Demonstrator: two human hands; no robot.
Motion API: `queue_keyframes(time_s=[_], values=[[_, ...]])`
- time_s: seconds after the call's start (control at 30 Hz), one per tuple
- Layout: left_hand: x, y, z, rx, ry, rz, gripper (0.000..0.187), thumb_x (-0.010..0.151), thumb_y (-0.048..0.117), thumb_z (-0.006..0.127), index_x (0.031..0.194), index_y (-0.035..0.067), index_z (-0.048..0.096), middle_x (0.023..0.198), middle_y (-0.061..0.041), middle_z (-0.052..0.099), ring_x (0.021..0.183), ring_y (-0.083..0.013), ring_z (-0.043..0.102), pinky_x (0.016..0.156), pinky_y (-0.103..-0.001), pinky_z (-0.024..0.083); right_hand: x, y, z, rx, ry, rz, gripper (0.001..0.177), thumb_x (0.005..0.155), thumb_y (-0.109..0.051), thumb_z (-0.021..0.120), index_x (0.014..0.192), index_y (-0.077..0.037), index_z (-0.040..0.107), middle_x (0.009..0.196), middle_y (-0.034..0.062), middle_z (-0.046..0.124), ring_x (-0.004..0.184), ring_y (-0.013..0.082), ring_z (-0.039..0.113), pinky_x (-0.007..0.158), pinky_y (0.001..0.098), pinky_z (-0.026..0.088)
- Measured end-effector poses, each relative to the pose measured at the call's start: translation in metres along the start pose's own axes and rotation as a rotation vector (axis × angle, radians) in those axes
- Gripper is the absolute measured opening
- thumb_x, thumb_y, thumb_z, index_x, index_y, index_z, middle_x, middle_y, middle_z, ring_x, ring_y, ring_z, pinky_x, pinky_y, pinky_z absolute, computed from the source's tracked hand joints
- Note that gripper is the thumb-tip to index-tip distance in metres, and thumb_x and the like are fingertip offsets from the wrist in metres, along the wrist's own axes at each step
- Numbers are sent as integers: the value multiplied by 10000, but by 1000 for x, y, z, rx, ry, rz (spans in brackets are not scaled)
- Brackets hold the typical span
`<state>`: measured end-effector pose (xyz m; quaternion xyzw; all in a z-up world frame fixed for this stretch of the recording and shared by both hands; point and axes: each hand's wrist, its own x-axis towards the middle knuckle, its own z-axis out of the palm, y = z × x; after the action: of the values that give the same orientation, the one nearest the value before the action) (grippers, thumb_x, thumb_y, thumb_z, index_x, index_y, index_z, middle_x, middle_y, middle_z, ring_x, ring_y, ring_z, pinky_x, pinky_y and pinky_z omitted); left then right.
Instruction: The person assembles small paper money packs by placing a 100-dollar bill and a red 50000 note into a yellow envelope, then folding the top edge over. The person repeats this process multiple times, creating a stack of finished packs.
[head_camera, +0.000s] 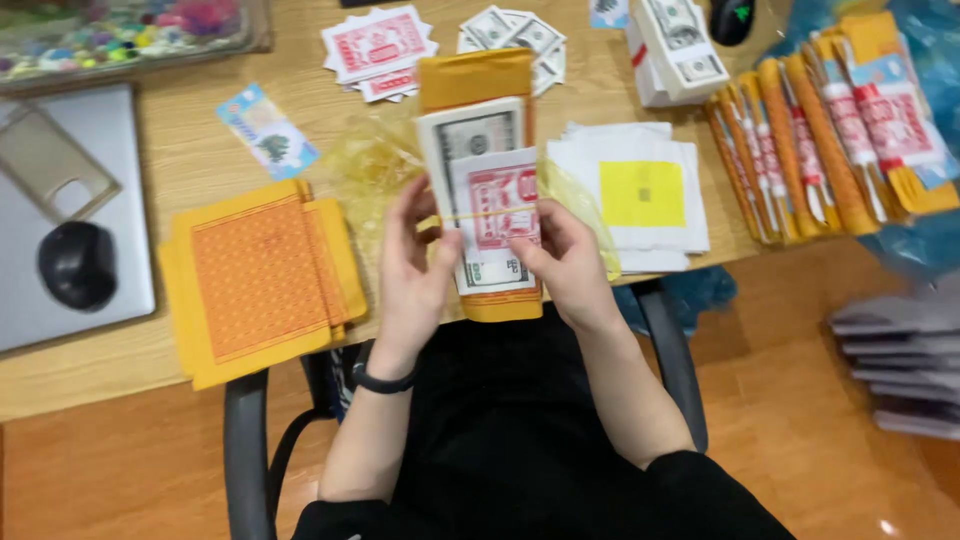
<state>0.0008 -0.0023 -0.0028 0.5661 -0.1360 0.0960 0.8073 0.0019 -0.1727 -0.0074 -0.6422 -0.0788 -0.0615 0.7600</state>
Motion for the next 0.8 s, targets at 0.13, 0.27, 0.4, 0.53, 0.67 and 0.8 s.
queue_keyframes(time_s=[0.13, 0.27, 0.4, 0.53, 0.67, 0.8], values=[[3, -24, -3, -192, 126, -312, 471, 914, 206, 650, 1307, 4, 488, 1101, -72, 609, 945, -135, 613, 797, -299, 544, -10, 2, -22, 1, -167, -35, 313, 792, -20, 750, 1066, 6, 602, 922, 78, 613, 952, 154, 554, 870, 345, 501], [3, -25, -2, 30, 228, -208, 335, 896, 174, 714, 1154, 10, 577, 960, -32, 600, 806, -92, 561, 664, -255, 528, -25, 31, -27, 19, -197, -29, 335, 787, -39, 761, 1076, 13, 602, 940, 85, 619, 981, 159, 546, 898, 367, 491], [-2, -35, 4, -25, 306, -206, 268, 926, 239, 689, 1045, 24, 582, 781, -29, 603, 543, -64, 543, 422, -223, 489, -44, 15, -13, 447, -392, 194, 729, 827, -257, 678, 1444, 3, 389, 1375, 169, 518, 1240, 219, 483, 1028, 404, 422], [-7, -14, 35, -230, 226, -186, 418, 963, 221, 567, 1289, -33, 503, 1029, -140, 633, 809, -141, 632, 721, -333, 593, -44, -3, -22, 506, -399, 199, 710, 883, -335, 620, 1476, -26, 381, 1452, 156, 475, 1303, 225, 447, 1075, 410, 372], [2, -18, 18, -246, -64, -170, 572, 972, 354, 522, 1418, 48, 336, 1244, -89, 538, 1108, -149, 574, 957, -295, 478, -22, -13, -96, 426, -417, 113, 539, 976, -333, 564, 1436, -71, 461, 1470, 97, 481, 1334, 195, 403, 1134, 406, 303], [-6, -18, -2, -189, -144, -265, 307, 1002, 141, 459, 1266, -11, 496, 1077, -166, 614, 998, -239, 626, 910, -357, 531, 20, -104, -180, -277, -15, 166, 532, 854, -274, 492, 1346, -101, 386, 1387, 107, 477, 1272, 269, 503, 1032, 457, 478]])
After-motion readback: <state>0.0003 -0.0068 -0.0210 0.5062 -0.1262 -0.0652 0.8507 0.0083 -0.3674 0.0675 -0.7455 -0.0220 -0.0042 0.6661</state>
